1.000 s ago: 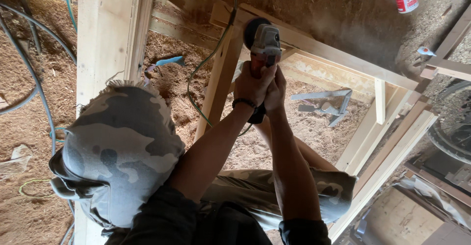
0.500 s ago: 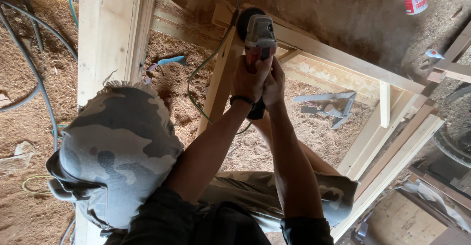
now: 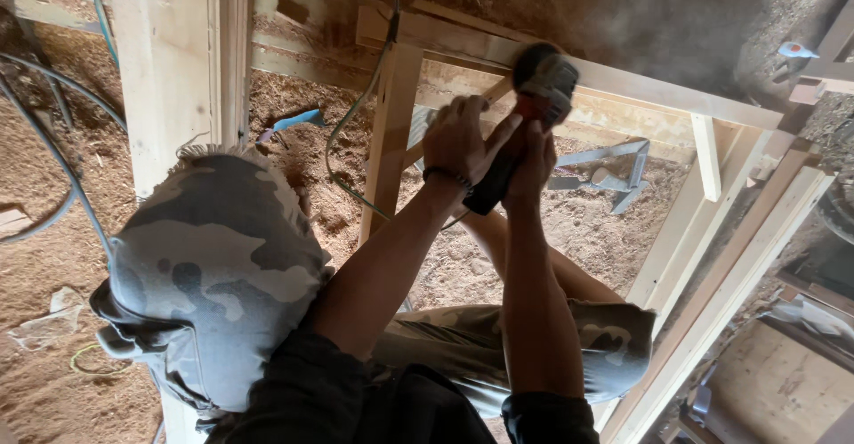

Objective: The person uses a circular saw to cut wood and then uses an angle grinder to sand the edges of a wooden frame.

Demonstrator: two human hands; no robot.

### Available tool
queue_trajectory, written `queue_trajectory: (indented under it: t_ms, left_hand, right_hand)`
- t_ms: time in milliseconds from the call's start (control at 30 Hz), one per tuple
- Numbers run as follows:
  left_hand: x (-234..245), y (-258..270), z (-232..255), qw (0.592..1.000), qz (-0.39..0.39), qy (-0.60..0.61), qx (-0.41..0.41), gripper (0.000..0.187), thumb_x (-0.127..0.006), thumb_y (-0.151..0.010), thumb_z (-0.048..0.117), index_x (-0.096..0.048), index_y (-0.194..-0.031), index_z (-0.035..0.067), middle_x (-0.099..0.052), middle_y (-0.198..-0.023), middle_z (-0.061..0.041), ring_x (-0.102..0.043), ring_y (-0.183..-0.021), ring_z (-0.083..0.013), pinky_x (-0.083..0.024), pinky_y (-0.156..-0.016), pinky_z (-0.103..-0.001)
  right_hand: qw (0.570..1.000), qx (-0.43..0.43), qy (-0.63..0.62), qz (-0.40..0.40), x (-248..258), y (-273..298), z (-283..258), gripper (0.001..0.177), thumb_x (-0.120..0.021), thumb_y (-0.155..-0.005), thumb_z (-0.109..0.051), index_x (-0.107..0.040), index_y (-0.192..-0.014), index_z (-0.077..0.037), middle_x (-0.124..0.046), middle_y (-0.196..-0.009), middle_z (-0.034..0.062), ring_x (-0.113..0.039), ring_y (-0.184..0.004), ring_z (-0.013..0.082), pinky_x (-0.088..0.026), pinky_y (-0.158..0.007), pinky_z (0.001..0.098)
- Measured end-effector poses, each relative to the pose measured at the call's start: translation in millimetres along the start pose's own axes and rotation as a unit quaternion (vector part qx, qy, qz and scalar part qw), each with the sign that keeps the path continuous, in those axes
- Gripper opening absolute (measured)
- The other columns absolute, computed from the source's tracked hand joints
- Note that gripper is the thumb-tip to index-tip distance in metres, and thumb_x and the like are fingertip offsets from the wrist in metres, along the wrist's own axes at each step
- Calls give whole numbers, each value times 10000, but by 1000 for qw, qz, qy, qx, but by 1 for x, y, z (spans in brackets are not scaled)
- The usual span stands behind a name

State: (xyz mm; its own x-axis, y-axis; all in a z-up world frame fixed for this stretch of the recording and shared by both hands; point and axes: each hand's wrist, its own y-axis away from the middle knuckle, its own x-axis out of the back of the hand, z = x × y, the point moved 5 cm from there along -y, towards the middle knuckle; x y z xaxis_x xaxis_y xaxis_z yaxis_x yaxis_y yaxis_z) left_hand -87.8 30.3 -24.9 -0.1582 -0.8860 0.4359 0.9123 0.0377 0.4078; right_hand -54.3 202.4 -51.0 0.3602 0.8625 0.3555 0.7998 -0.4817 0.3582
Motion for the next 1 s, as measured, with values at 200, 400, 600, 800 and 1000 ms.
queue_trajectory:
  t_ms: [200, 400, 600, 800, 1000]
  left_hand:
    - [40, -29, -38, 929, 13, -368, 33, 1006, -587, -1053, 705, -33, -1652, 118, -4, -1709, -136, -36, -1564, -408, -65, -1266, -626]
    - [43, -25, -52, 913, 55, -405, 1, 1116, -730, -871, 554, -31, -1681, 236, 50, -1717, -137, 46, -1561, -427, -17, -1263, -687]
    - [41, 9, -42, 887, 337, -252, -193, 240, -761, -727, 373, -619, -850, 224, -572, -1283, -74, -503, -1270, -371, -343, -1108, -598]
    - [8, 11, -57, 989, 148, -22, -15, 305, -515, -958, 487, -563, -848, 207, -650, -759, -89, -716, -722, -349, -560, -655, -511]
    - [5, 7, -40, 955, -148, 214, 142, 946, -474, -786, 901, -554, -1400, 187, -671, -1311, -209, -592, -1264, -457, -459, -1080, -566]
  right_hand:
    - [969, -7, -225, 97, 39, -4, -40, 356, -740, -848, -272, -629, -1114, -64, -631, -802, 125, -648, -651, 289, -663, -587, 452]
    - [957, 47, -281, 47, 30, -5, -50, 301, -741, -840, -219, -628, -1060, -46, -615, -777, 96, -607, -655, 251, -574, -565, 387]
    - [980, 36, -193, -2, 11, -11, -17, 267, -784, -886, -258, -574, -1015, -154, -575, -776, 19, -619, -643, 137, -563, -645, 294]
    - [994, -11, -90, -63, -36, 27, -47, 293, -776, -865, -319, -568, -968, -139, -533, -737, 24, -555, -633, 133, -481, -637, 299]
    - [981, -13, 99, -165, -71, 23, -12, 404, -701, -900, -549, -599, -1003, -172, -639, -765, 122, -650, -755, 289, -473, -785, 423]
